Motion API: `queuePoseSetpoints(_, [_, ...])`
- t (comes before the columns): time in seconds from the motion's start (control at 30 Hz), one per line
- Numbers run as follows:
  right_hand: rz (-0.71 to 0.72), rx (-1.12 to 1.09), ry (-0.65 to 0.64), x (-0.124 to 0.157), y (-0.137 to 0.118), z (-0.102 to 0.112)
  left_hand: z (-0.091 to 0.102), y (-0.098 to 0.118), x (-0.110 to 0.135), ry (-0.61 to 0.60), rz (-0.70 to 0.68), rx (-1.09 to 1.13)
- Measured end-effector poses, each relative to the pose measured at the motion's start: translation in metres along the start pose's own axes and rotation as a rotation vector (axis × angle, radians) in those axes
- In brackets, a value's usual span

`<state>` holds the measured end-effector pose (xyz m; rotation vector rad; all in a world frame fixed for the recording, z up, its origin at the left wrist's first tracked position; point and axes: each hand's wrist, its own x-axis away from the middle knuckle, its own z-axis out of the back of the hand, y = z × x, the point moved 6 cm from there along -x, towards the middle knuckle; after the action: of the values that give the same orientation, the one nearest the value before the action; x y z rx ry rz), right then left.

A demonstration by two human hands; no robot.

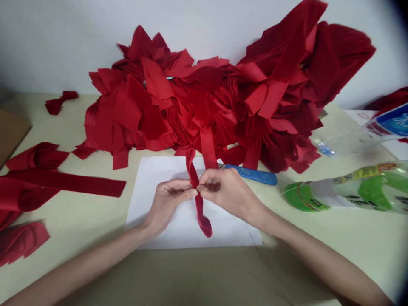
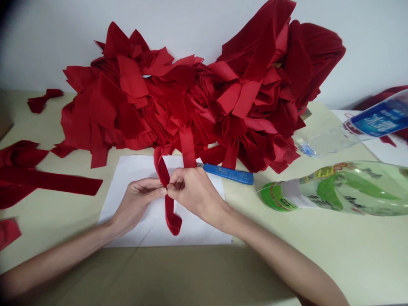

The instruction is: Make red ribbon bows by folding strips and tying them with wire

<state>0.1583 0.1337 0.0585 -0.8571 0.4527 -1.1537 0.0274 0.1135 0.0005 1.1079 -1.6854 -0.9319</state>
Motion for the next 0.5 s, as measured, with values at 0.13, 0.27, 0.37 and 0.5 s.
queuePoseSetpoints(0.13, [-0.036, 0.018, -0.007, -0.0006, -0.0013, 0.0, -0.0005, -0.001, 0.0015, -0.014, 0.027, 0.022])
queuePoseSetpoints(0.27, [-0.027, 0.001, -0.011, -0.0003, -0.0013, -0.003, 0.0004, 0.0001, 0.0015, 0.032, 0.041, 0.022])
queuePoseSetpoints(0.37, [-0.015, -0.042, -0.025, -0.0014, 0.001, -0.0042, -0.0009, 0.0028, -0.0001, 0.021, 0.057, 0.029])
queuePoseSetpoints(0.5, [-0.001, -0.131, -0.138, -0.0036, 0.0017, -0.0002, -0.0044, 0.0023, -0.0023, -0.088, 0.119, 0.153])
